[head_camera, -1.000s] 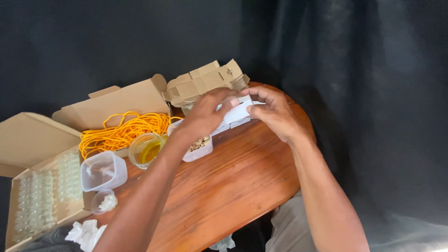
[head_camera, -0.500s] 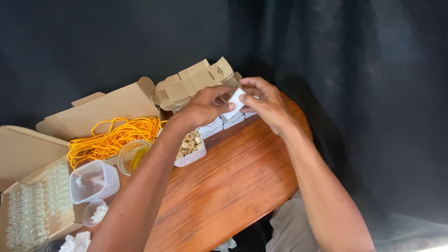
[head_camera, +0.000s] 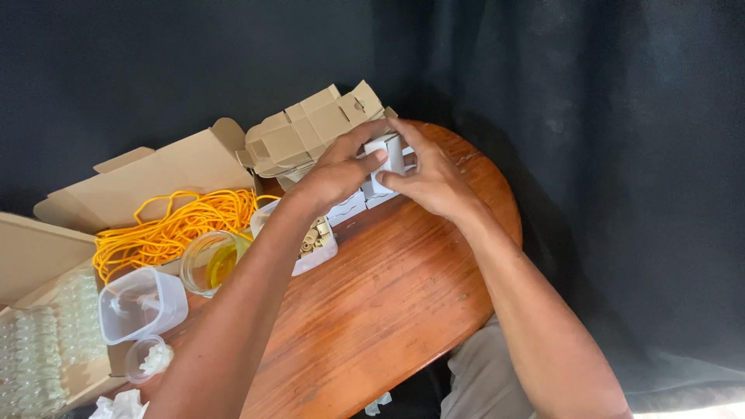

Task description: Assembling and packaging small perfume bottles by attaching wooden caps, threading cords, wiping them clean, and placing them in boxes.

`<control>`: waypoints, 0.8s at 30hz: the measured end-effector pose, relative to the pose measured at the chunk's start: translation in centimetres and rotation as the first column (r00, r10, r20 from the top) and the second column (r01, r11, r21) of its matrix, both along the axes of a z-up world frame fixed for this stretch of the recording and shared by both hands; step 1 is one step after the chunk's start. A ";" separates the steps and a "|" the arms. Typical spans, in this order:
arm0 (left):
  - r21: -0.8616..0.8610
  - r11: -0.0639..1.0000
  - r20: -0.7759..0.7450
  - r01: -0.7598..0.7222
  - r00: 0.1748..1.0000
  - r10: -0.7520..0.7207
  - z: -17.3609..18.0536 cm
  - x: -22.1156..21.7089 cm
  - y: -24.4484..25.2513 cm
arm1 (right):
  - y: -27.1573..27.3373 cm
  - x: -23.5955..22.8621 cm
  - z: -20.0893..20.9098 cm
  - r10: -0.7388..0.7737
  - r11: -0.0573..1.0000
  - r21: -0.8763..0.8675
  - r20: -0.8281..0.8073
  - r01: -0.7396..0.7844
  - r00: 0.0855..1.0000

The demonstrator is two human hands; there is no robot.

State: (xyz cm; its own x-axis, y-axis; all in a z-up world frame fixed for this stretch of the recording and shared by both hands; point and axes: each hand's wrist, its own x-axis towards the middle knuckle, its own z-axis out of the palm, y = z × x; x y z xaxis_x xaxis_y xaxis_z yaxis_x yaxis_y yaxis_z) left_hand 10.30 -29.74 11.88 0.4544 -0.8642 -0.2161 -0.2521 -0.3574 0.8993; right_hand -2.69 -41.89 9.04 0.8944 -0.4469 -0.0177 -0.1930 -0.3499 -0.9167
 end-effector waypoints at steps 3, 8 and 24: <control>0.064 0.994 0.126 -0.086 0.989 0.078 0.9 -0.5 -0.5 | 0.2 -0.2 0.3 0.021 0.964 -0.265 0.029 -0.012 0.999; 0.023 0.931 0.179 -0.364 0.918 0.354 -0.7 -0.3 -2.2 | -0.5 -0.1 -1.3 0.102 0.798 -0.600 0.229 0.057 0.968; 0.063 0.995 0.575 -0.076 0.818 0.026 -3.0 1.2 -1.0 | -2.1 0.2 -2.8 0.204 0.783 -0.608 0.055 -0.129 0.977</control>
